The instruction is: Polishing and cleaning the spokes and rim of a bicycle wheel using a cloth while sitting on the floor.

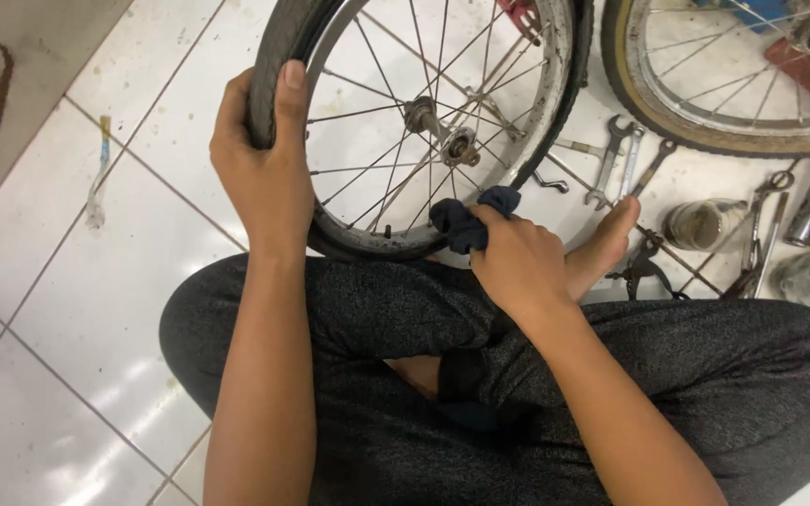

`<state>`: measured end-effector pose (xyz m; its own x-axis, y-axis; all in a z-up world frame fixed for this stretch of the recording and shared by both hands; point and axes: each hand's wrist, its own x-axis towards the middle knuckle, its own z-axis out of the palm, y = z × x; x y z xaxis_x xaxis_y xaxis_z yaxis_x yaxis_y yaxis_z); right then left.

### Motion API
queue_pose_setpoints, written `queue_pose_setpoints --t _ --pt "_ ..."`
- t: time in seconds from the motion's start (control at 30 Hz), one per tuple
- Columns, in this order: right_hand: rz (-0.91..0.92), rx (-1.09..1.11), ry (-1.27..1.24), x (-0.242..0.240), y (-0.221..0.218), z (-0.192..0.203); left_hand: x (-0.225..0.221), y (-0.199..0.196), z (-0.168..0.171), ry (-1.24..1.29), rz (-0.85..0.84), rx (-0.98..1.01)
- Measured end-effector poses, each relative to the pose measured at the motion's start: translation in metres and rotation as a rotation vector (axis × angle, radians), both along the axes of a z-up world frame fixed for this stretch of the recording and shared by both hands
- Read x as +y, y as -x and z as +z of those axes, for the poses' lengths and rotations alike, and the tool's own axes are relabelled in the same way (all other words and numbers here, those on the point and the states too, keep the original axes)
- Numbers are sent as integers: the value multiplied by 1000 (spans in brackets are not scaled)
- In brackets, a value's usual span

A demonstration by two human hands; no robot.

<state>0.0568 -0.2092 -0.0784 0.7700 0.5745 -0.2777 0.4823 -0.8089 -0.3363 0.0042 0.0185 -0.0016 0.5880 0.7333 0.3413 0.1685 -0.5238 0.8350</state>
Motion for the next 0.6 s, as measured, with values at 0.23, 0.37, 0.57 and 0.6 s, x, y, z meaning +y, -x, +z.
queue_pose_setpoints --t 0.23,0.37,0.57,0.6 --pt "235 166 3 8 11 -8 8 -1 -3 -30 47 28" --pt "299 151 -98 3 15 -12 11 0 -9 -27 32 54" --pt "229 -81 -229 9 17 -43 7 0 -1 -1 48 65" --pt "235 -80 -228 13 17 -47 8 0 -3 1 54 65"
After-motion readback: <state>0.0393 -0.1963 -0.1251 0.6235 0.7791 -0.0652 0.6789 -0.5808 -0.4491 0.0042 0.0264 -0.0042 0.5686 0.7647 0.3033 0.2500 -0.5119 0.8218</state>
